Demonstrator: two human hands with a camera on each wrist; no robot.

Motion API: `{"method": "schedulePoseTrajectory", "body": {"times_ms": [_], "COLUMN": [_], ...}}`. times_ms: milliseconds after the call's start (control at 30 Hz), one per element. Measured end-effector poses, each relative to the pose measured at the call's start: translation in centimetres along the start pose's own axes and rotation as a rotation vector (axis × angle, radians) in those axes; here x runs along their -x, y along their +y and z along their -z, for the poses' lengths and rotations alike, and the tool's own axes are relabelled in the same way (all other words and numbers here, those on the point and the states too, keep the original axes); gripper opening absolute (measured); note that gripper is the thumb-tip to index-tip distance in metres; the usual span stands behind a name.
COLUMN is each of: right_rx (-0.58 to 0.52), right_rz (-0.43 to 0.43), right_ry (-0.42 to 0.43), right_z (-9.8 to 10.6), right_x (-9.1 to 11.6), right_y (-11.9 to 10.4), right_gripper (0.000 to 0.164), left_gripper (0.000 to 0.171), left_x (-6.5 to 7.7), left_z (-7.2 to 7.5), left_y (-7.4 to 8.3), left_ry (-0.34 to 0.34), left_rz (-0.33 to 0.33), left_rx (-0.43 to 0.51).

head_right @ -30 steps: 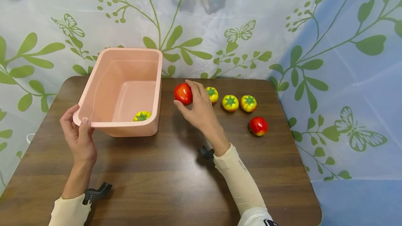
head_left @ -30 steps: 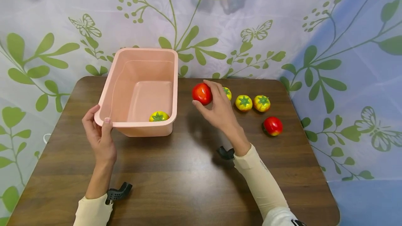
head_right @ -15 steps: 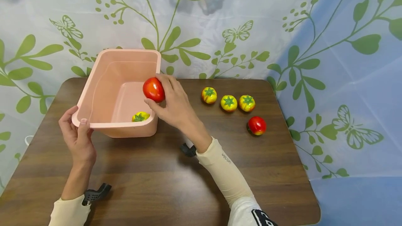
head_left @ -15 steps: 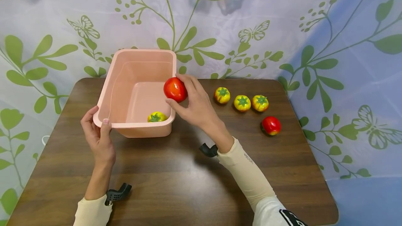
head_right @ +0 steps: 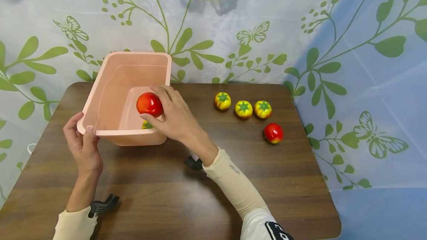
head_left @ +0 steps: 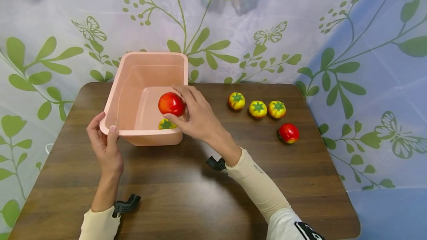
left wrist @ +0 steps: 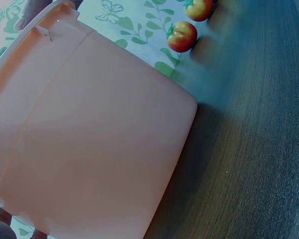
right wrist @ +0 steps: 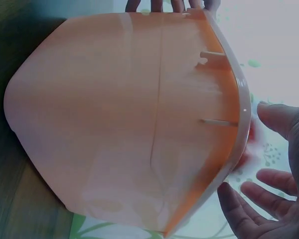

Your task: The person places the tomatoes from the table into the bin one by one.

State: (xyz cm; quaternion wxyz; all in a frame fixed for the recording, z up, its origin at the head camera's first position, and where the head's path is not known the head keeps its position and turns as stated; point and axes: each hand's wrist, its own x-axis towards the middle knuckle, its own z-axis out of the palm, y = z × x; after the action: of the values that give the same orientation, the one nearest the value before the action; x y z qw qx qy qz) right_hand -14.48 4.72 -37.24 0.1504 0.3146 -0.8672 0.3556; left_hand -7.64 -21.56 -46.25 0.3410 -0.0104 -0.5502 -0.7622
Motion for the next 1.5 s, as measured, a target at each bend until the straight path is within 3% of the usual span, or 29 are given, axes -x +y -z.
{"method": "schedulePoseTrajectory", "body": {"times_ms": [467,867,1500], "right_rx": [-0.024,-0.042,0.025], "right_rz": [-0.076,-0.152,-0.379], "right_ry": [-0.007,0.020,0.006], "right_z": [0.4,0.6,2.1], "right_x": [1.0,2.6,6.3], "right_y": [1.7,4.6,12.8], "right_gripper": [0.067,0.063,0.065], "left_gripper": [0.051,0.052,0.051], "left_x": [0.2,0.2,0.1], "left_z": [0.2,0.1,0.2], "left_y": [0.1,0.1,0.1], "left_ry": [-0.023,-0.029,-0.023], "left_rz": [0.002,0.006,0.007], "left_rx": [-0.060,-0.065,-0.059]}}
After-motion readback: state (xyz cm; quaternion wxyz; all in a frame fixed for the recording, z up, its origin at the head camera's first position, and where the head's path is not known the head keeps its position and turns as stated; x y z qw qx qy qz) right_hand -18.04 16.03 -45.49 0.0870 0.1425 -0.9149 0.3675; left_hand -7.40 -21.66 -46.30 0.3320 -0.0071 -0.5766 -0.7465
